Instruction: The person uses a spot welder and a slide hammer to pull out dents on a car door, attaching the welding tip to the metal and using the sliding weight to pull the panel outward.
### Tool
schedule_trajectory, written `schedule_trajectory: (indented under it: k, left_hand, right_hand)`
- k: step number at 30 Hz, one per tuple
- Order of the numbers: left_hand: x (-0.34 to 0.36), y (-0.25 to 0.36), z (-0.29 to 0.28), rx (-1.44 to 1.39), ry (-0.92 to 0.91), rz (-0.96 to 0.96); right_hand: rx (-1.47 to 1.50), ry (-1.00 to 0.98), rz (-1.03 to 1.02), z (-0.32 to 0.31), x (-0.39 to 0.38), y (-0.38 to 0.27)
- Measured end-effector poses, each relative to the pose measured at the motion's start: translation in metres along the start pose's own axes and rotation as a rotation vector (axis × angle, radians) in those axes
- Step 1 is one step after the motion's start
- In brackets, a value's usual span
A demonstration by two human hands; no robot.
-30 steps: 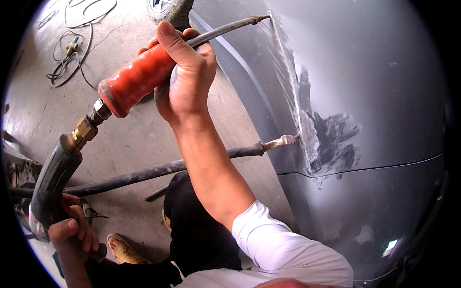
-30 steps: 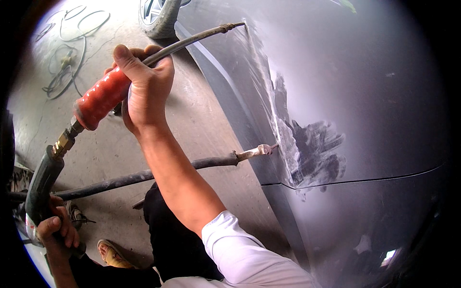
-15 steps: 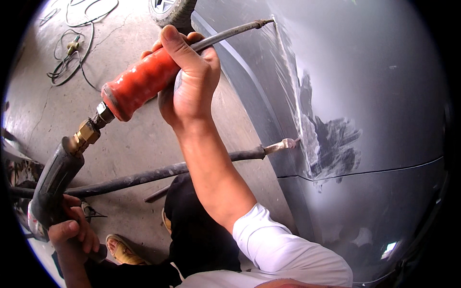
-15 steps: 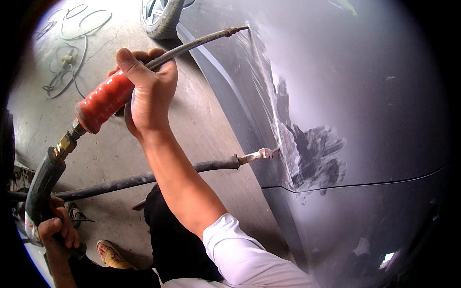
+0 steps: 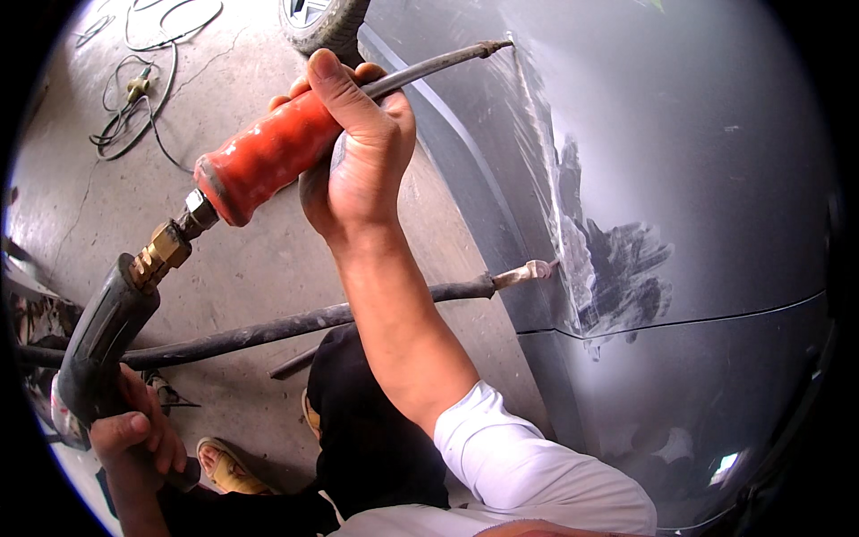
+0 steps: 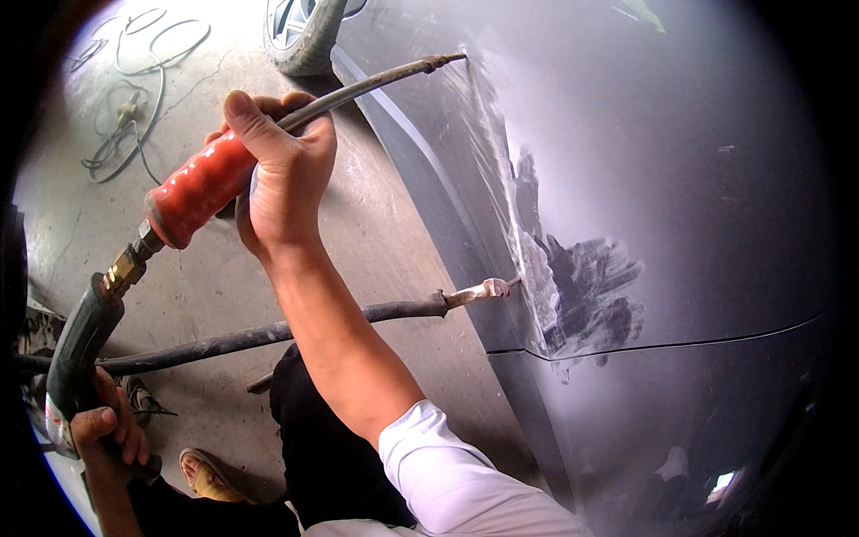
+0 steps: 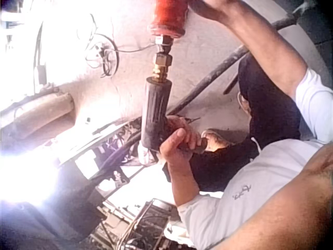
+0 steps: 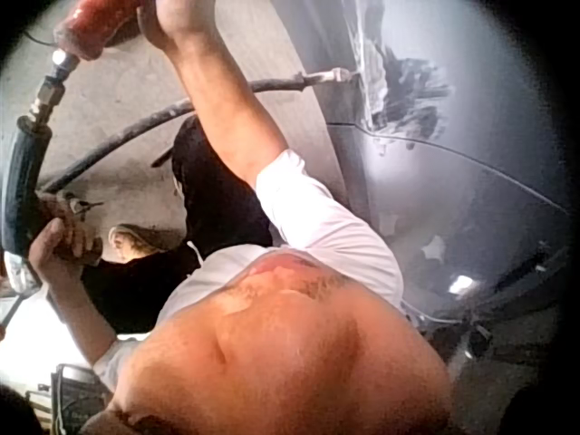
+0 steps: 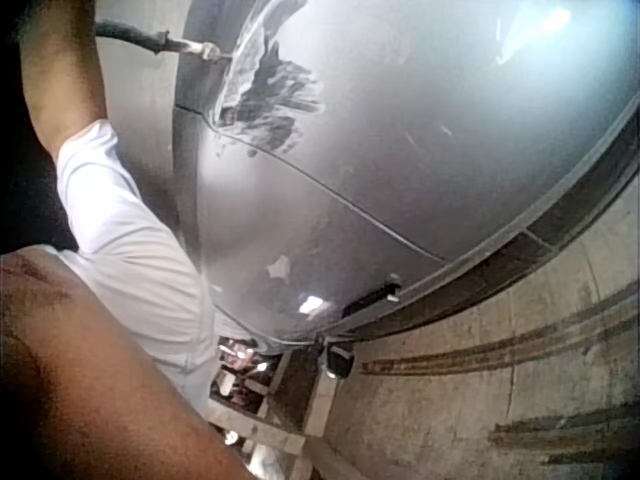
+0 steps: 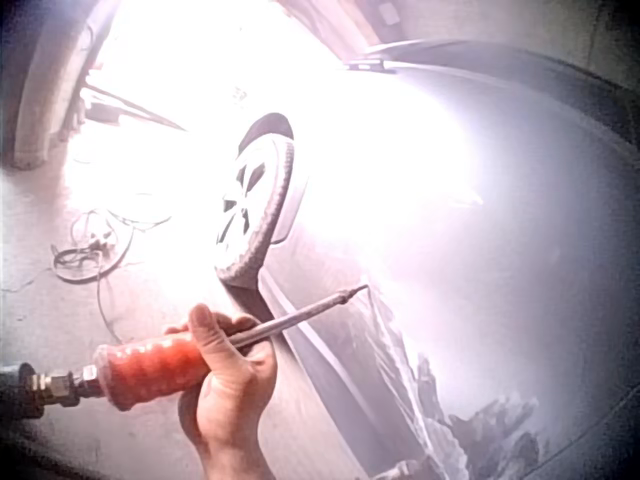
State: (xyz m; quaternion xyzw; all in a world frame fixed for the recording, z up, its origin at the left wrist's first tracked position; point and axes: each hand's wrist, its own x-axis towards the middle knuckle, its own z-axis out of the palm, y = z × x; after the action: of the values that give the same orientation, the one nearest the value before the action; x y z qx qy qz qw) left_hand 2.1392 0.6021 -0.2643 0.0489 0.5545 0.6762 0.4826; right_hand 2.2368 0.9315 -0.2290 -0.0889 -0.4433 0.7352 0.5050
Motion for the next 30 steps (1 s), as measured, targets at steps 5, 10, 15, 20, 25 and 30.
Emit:
schedule_trajectory:
  k: [5,10,15,20,25,30]
  left_hand:
    - [-0.001,0.004,0.006,-0.007,-0.002,0.039]
    - [-0.007,0.010,0.012,-0.055,0.001,-0.033]
    - [-0.008,0.008,0.014,-0.093,-0.042,-0.028]
    - [-0.007,0.001,-0.002,-0.034,-0.097,0.008]
    - [0.010,-0.012,-0.022,0.541,0.032,0.452]
    - [-0.003,-0.008,-0.018,0.128,-0.071,0.186]
  right_hand:
    - [-0.008,0.026,-0.014,0.000,0.004,-0.004]
    - [0.052,0.235,0.002,0.010,0.024,-0.030]
    - [0.086,0.228,0.106,0.027,-0.006,-0.010]
    - [0.126,0.118,0.057,0.010,-0.010,0.000]
    - [0.246,0.003,0.019,0.013,-0.003,-0.013]
    - [0.083,0.063,-0.048,0.017,-0.007,-0.008]
